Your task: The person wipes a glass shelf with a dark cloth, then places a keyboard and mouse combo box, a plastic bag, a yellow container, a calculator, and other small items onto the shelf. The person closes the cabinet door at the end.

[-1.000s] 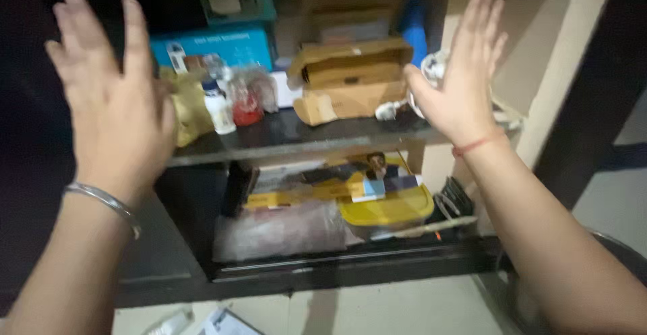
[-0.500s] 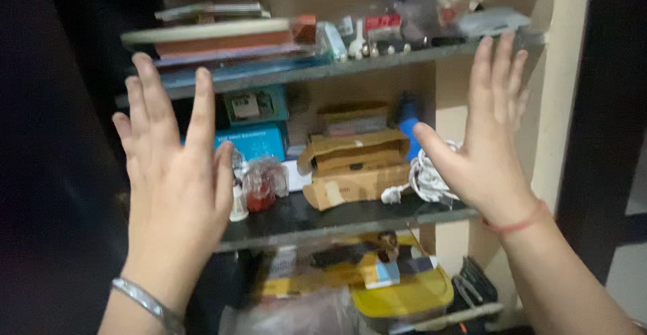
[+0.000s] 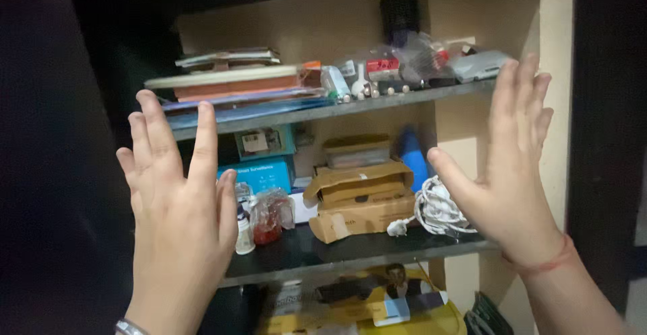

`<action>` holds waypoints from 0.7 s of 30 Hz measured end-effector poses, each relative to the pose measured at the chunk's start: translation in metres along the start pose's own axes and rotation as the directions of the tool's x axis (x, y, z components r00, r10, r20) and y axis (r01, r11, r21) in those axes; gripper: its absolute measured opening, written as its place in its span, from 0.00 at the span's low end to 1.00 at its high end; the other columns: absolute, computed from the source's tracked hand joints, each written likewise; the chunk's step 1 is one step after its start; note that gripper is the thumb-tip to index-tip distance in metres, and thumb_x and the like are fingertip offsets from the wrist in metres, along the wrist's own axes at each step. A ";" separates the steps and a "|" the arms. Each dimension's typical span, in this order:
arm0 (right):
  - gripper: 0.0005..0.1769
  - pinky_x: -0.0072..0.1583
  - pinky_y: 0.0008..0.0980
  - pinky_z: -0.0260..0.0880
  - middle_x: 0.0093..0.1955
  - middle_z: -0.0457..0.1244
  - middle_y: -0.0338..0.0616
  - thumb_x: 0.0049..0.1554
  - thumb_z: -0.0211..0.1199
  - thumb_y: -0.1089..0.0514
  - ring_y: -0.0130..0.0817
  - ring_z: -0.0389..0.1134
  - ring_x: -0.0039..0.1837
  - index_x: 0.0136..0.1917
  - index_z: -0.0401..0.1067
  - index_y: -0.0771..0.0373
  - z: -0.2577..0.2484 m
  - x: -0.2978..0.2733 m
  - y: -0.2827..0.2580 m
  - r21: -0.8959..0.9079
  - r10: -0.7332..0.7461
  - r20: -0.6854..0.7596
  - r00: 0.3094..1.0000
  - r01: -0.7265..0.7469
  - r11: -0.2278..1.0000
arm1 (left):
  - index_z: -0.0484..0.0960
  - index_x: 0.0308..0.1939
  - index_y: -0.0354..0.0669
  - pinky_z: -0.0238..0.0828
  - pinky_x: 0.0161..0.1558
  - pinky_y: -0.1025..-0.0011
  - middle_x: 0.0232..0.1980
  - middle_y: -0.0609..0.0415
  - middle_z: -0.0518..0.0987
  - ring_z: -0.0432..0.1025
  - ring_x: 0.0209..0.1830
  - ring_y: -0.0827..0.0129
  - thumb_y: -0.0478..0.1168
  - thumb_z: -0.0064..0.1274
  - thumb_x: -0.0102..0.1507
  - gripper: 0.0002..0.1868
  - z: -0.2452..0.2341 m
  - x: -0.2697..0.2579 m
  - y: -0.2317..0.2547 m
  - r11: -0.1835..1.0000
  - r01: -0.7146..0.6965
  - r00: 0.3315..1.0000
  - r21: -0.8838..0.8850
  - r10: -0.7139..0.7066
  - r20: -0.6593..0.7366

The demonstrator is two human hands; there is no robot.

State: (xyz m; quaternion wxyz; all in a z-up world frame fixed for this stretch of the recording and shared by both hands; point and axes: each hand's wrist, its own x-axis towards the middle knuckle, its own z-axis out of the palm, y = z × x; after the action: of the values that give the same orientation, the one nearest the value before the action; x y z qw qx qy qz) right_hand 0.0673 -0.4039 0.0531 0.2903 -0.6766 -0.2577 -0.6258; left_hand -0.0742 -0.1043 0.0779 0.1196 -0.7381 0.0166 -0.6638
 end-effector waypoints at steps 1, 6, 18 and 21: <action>0.64 0.82 0.68 0.19 0.89 0.22 0.60 0.53 0.66 0.46 0.59 0.16 0.87 0.86 0.24 0.56 0.000 0.000 0.000 0.009 -0.006 -0.004 1.000 0.006 1.000 | 0.60 0.78 0.39 0.45 0.70 0.30 0.79 0.21 0.43 0.42 0.79 0.26 0.43 0.49 0.66 0.36 -0.001 0.002 -0.001 1.000 0.004 1.000 0.009 -0.004 0.000; 0.64 0.82 0.65 0.18 0.88 0.22 0.60 0.54 0.66 0.46 0.59 0.16 0.87 0.85 0.24 0.58 -0.002 0.001 -0.004 0.011 -0.009 -0.005 1.000 0.009 1.000 | 0.59 0.78 0.37 0.44 0.72 0.29 0.79 0.20 0.43 0.40 0.80 0.25 0.42 0.48 0.67 0.36 -0.006 0.006 -0.001 1.000 -0.007 0.999 0.021 0.008 -0.034; 0.60 0.85 0.59 0.20 0.89 0.25 0.59 0.63 0.69 0.47 0.57 0.20 0.89 0.87 0.26 0.63 0.017 -0.006 0.017 -0.002 -0.047 0.035 0.998 0.047 0.999 | 0.53 0.87 0.42 0.42 0.80 0.34 0.83 0.25 0.37 0.38 0.85 0.31 0.39 0.54 0.74 0.40 0.014 -0.008 -0.030 0.995 -0.018 0.997 0.097 0.011 0.072; 0.60 0.85 0.57 0.20 0.90 0.26 0.55 0.65 0.71 0.47 0.54 0.20 0.90 0.87 0.27 0.59 0.026 -0.012 0.027 -0.014 -0.047 0.068 0.997 0.048 0.999 | 0.51 0.86 0.40 0.41 0.82 0.38 0.84 0.26 0.35 0.37 0.86 0.33 0.40 0.54 0.76 0.39 0.024 -0.017 -0.042 0.988 -0.030 0.992 0.148 0.012 0.124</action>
State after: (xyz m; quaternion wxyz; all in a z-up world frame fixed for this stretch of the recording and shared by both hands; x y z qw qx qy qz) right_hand 0.1038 -0.4045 0.0384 0.2611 -0.6935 -0.2782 -0.6112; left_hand -0.0581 -0.0570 0.0670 0.1826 -0.7663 -0.0330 -0.6151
